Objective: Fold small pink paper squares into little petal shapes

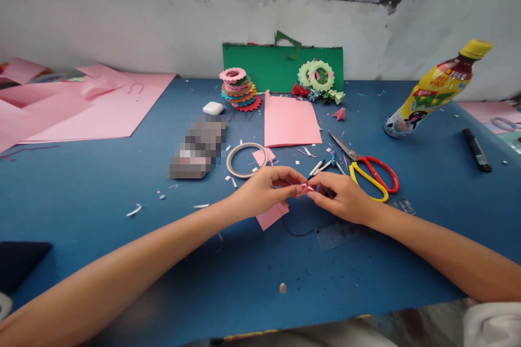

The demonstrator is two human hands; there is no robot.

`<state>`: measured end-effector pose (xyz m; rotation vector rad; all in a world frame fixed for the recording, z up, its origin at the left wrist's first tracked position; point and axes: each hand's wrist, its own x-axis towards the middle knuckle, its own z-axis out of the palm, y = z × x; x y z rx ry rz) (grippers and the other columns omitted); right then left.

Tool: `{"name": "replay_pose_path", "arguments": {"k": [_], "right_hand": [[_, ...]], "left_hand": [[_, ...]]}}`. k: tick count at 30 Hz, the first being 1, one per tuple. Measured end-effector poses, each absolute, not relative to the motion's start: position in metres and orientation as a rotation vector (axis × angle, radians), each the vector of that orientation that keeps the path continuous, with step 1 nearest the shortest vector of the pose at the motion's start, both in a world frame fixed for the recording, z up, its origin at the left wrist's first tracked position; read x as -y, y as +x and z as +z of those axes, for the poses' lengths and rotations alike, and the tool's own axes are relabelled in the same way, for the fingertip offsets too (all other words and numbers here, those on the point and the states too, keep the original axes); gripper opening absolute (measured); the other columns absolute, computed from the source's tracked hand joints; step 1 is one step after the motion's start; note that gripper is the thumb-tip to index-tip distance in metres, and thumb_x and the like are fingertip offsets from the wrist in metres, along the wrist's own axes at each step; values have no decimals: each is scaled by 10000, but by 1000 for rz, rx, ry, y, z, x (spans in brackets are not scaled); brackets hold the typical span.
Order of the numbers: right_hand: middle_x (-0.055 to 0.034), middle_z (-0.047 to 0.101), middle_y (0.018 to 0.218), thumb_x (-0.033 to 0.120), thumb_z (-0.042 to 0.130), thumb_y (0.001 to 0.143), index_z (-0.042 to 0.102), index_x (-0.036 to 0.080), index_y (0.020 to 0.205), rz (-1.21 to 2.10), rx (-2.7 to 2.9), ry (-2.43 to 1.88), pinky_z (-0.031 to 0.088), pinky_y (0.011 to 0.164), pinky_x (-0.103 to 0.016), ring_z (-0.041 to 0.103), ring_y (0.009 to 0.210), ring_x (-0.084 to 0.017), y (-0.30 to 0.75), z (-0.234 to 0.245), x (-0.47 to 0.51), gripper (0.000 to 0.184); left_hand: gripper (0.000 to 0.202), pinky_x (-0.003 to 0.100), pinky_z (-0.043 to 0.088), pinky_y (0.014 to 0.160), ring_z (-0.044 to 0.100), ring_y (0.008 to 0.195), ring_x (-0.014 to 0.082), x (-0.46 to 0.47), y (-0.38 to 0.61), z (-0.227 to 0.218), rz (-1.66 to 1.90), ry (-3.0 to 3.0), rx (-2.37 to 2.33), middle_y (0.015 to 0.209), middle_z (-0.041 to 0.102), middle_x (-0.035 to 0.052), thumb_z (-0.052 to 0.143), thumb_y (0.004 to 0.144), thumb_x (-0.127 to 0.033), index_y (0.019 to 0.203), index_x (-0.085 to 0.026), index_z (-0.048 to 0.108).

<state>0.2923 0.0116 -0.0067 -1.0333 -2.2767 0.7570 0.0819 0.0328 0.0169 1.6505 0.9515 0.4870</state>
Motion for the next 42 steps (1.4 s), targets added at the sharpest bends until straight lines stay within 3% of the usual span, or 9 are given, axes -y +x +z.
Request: {"name": "replay_pose_path", "arguments": {"k": [4,8,10,14,18,23,31,37,42], "right_hand": [[-28,636,906,284,517,879,590,175,999,740,2249,-1082,427,628,-228,553,671,-97,294,-7,-12,178],[-30,640,875,244,505,879,604,168,956,701,2265,-1075,432,627,-233,541,657,-100,297,-8,-14,147],[-30,642,859,230,502,878,610,167,951,674,2271,-1075,431,625,-235,539,655,-103,299,-9,-15,145],[-34,645,860,218,497,877,612,164,947,651,2282,-1058,433,621,-234,538,656,-102,300,-11,-17,145],[-35,646,853,216,498,878,614,163,941,631,2298,-1052,429,625,-240,534,664,-109,298,-10,-16,142],[-28,639,825,216,502,877,616,158,936,631,2310,-1047,428,628,-243,530,651,-106,297,-11,-15,141],[-37,652,852,219,501,875,620,159,935,630,2321,-1052,444,668,-264,557,700,-124,297,-13,-15,146],[-16,640,824,289,539,870,622,167,932,728,2286,-1054,433,618,-228,546,656,-98,297,-10,-14,160],[1,659,837,334,612,825,621,188,978,914,2213,-1057,452,597,-191,575,667,-90,290,-8,-10,212]], "left_hand": [[214,239,541,613,639,735,141,-44,77,9,667,1737,-1084,836,680,64,587,800,-286,911,-114,648],[373,221,517,552,635,920,196,-54,69,11,813,1728,-1152,1027,641,125,494,852,-263,1193,-114,520],[396,233,513,603,606,987,201,-54,63,20,798,1884,-1176,1071,619,116,480,860,-267,1238,-149,485],[345,290,486,698,600,912,211,-38,50,40,123,2340,-1160,1034,614,73,613,771,-330,1086,-194,578],[481,327,459,776,553,1019,254,-24,47,42,-166,2510,-1123,1131,542,106,663,688,-186,1140,-177,501],[286,245,419,623,593,823,192,-27,51,39,-214,2466,-1109,916,620,40,553,739,-131,1017,-191,525],[125,229,318,512,596,647,189,-27,53,46,-351,2515,-1152,714,653,28,545,734,-122,793,-199,623],[104,217,302,506,586,618,155,-30,52,52,-234,2498,-1091,704,667,15,562,790,-203,758,-206,661],[197,190,297,478,489,514,96,-28,70,37,14,2348,-1115,593,605,-15,569,827,-313,699,-173,618]]}}
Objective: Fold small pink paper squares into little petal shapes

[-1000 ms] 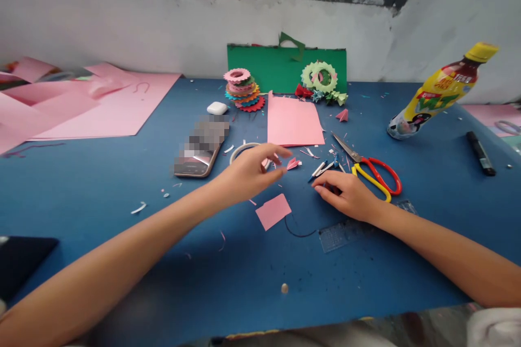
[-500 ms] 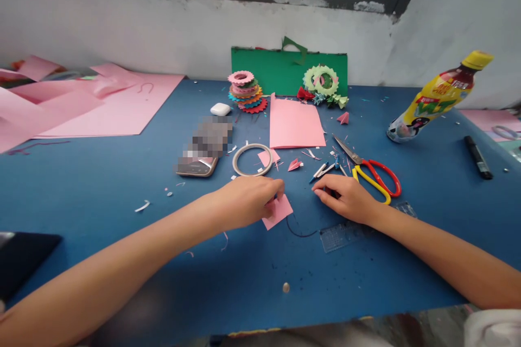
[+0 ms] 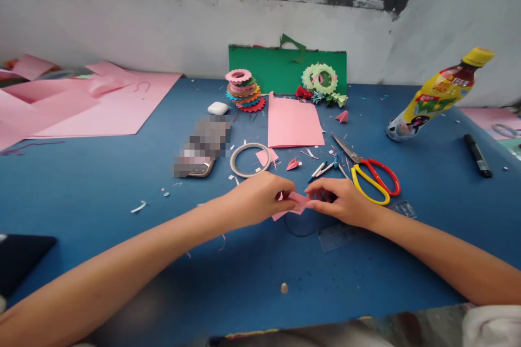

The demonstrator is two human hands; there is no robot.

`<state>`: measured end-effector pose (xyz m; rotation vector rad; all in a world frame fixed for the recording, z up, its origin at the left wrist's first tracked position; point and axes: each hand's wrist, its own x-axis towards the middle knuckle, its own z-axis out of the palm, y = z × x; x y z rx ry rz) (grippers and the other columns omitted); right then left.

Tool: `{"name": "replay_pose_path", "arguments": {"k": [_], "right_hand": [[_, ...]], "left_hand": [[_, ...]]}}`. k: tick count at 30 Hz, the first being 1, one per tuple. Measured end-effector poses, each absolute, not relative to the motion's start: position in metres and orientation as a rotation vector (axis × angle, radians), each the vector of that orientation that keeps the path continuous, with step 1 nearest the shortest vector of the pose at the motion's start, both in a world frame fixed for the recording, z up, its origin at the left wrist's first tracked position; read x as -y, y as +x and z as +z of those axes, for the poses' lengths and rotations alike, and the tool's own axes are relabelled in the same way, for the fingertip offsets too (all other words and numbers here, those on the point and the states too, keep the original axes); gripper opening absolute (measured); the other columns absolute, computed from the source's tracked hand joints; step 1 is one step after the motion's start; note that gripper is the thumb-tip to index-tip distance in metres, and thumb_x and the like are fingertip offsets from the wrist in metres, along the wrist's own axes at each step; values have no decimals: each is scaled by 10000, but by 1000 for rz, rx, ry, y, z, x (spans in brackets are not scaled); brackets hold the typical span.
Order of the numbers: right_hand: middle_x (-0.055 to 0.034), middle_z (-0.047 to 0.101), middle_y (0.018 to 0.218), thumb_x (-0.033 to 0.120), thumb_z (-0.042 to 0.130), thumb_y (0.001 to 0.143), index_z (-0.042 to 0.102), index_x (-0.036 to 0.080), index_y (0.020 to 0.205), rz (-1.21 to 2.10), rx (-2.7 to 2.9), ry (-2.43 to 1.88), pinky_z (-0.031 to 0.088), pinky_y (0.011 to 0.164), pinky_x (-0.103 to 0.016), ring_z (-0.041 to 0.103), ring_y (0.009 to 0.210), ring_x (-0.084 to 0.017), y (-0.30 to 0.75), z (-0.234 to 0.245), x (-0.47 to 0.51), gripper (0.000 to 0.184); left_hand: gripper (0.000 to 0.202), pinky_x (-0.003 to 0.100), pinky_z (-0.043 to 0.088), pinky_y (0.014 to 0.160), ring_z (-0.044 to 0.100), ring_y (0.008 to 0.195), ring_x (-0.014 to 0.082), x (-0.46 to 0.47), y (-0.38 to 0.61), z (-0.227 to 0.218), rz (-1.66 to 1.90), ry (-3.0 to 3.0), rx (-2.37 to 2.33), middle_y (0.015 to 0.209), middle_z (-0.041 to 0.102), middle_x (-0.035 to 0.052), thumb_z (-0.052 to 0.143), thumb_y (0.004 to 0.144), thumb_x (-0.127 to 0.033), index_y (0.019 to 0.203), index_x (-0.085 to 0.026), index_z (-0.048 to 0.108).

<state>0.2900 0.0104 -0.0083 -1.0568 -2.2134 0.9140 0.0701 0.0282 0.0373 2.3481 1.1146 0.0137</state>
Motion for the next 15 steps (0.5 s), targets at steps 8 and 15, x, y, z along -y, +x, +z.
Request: {"name": "replay_pose_path", "arguments": {"k": [8,15], "right_hand": [[-26,681,916,149,554,828,624,178,1025,678,2266,-971,498,758,-247,624,835,-131,292,-19,-14,211],[-55,674,961,127,545,845,638,164,972,379,2331,-822,502,844,-301,600,928,-160,295,-23,-22,162]], "left_hand": [[125,207,380,547,571,645,117,-36,73,-3,342,2590,-1018,780,646,16,561,858,-261,834,-166,639],[154,240,482,669,618,806,142,-42,71,-16,559,2707,-835,891,657,37,498,903,-234,936,-168,634]]}}
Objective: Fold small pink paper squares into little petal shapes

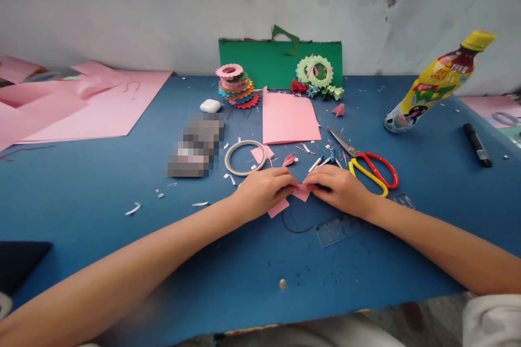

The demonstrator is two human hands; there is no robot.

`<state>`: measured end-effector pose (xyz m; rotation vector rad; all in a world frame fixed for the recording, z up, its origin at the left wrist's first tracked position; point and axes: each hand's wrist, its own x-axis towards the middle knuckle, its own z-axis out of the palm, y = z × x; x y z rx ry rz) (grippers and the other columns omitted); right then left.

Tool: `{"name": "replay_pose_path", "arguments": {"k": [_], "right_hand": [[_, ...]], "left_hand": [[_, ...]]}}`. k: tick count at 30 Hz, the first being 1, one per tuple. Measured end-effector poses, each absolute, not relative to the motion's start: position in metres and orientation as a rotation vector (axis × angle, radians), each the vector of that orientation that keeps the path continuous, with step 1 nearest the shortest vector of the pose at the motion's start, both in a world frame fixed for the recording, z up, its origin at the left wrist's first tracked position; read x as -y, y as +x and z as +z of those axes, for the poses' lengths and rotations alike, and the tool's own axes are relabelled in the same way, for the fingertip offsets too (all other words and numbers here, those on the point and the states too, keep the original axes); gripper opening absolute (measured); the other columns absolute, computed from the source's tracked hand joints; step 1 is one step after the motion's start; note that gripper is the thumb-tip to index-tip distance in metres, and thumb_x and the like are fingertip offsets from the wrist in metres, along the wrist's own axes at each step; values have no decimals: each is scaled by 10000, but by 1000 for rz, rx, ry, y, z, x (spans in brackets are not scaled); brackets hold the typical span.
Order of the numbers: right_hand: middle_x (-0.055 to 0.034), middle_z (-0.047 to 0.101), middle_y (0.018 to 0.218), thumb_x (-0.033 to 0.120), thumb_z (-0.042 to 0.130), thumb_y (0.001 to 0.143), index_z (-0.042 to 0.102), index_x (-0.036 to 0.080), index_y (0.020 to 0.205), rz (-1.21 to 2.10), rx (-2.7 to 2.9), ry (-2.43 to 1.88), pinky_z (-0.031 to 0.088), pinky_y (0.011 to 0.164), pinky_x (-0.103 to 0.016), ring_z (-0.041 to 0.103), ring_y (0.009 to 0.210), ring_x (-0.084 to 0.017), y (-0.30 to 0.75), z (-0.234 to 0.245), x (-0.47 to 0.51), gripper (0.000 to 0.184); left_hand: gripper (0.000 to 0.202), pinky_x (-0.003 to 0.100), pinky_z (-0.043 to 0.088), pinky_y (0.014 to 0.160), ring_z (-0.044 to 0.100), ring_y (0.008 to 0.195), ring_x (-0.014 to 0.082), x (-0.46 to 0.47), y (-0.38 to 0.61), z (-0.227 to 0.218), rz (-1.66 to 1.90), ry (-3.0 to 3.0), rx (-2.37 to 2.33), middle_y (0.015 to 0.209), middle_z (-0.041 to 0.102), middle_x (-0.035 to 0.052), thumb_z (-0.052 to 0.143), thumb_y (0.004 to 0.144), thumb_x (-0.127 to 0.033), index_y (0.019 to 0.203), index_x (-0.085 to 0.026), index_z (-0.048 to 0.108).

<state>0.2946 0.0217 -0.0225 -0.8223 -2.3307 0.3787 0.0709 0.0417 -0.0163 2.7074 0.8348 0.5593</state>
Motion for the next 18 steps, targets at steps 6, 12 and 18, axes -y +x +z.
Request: {"name": "replay_pose_path", "arguments": {"k": [6,12,18], "right_hand": [[-50,686,944,142,448,911,663,183,984,188,2504,-671,522,782,-302,608,866,-154,302,-22,-26,231],[-64,673,998,155,444,923,620,165,1101,74,2599,-578,520,792,-299,605,899,-156,305,-22,-26,252],[-66,666,954,169,434,930,612,166,1107,-1,2660,-531,520,779,-303,595,877,-152,305,-20,-25,250]], "left_hand": [[227,239,479,613,632,804,147,-48,65,-7,437,2931,-531,933,676,42,420,943,-244,1025,-188,624],[330,237,469,624,616,838,143,-54,58,1,304,3001,-362,1026,668,48,370,915,-98,1126,-220,593],[347,241,465,638,609,858,155,-54,57,3,203,3054,-349,1062,661,59,352,903,-81,1094,-202,615]]}}
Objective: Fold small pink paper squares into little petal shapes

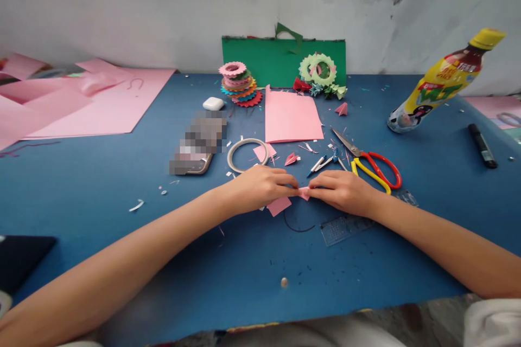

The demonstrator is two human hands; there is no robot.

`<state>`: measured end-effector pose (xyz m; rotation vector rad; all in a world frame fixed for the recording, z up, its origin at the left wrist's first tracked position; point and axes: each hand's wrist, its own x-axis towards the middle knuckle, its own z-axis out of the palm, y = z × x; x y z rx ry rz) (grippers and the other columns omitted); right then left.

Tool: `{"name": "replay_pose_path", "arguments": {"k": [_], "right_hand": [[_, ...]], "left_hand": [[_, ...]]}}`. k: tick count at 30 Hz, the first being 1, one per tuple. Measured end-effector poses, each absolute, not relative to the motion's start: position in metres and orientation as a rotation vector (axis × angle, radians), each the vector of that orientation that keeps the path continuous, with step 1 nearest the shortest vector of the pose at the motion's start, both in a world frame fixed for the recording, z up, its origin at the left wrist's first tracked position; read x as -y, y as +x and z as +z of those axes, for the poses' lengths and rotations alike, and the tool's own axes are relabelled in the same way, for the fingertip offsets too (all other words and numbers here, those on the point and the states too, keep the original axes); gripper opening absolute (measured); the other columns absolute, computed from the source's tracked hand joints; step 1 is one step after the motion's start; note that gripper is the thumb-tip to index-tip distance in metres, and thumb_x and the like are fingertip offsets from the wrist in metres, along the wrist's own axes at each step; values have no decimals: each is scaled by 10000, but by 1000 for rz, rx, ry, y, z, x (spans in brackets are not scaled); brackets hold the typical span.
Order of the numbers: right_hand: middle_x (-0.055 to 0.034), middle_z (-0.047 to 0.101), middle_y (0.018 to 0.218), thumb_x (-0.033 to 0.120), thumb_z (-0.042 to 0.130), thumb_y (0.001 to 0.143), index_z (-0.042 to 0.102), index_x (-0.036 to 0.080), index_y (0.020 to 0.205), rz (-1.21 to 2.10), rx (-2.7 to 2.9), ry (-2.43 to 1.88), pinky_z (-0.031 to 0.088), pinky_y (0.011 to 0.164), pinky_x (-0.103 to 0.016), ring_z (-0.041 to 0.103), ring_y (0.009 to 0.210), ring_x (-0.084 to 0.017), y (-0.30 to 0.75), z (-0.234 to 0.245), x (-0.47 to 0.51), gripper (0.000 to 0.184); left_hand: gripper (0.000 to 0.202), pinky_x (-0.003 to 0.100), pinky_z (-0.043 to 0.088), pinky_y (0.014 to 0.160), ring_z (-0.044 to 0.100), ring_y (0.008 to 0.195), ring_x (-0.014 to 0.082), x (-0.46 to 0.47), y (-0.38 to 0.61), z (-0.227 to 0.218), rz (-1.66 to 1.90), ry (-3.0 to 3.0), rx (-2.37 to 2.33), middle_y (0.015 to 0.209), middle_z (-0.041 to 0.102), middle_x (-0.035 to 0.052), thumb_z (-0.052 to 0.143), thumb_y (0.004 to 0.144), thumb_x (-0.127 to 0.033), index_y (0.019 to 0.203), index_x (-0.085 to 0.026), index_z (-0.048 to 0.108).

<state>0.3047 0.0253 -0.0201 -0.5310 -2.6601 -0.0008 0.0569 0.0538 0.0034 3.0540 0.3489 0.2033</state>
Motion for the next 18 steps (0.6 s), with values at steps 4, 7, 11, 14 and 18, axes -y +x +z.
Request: {"name": "replay_pose_path", "arguments": {"k": [4,7,11,14,18], "right_hand": [[-65,667,931,165,442,926,625,144,1065,-35,2658,-508,527,770,-304,595,858,-155,303,-18,-25,231],[-68,670,923,164,451,922,628,135,1053,-51,2644,-494,533,761,-308,597,850,-157,302,-18,-25,223],[-69,672,902,161,451,919,642,132,1002,-49,2639,-480,539,753,-309,601,834,-155,301,-17,-25,210],[-70,673,904,156,450,917,648,131,975,-46,2645,-474,539,761,-311,602,833,-155,301,-16,-25,207],[-70,673,905,158,459,913,651,131,969,-30,2636,-475,541,768,-309,602,833,-157,300,-16,-25,202]], "left_hand": [[333,241,462,656,609,867,160,-53,57,6,165,3072,-349,1072,657,66,364,910,-95,1099,-196,618],[311,246,457,648,610,866,168,-52,58,7,140,3069,-353,1083,652,59,381,911,-99,1085,-186,624],[307,246,454,676,605,880,163,-51,58,9,113,3065,-361,1082,651,66,382,916,-108,1077,-187,630],[297,255,454,693,600,898,167,-51,58,10,83,3054,-369,1099,646,64,388,918,-118,1073,-189,631],[302,263,448,690,594,904,171,-50,58,10,56,3062,-365,1115,639,73,391,908,-106,1078,-189,626]]}}
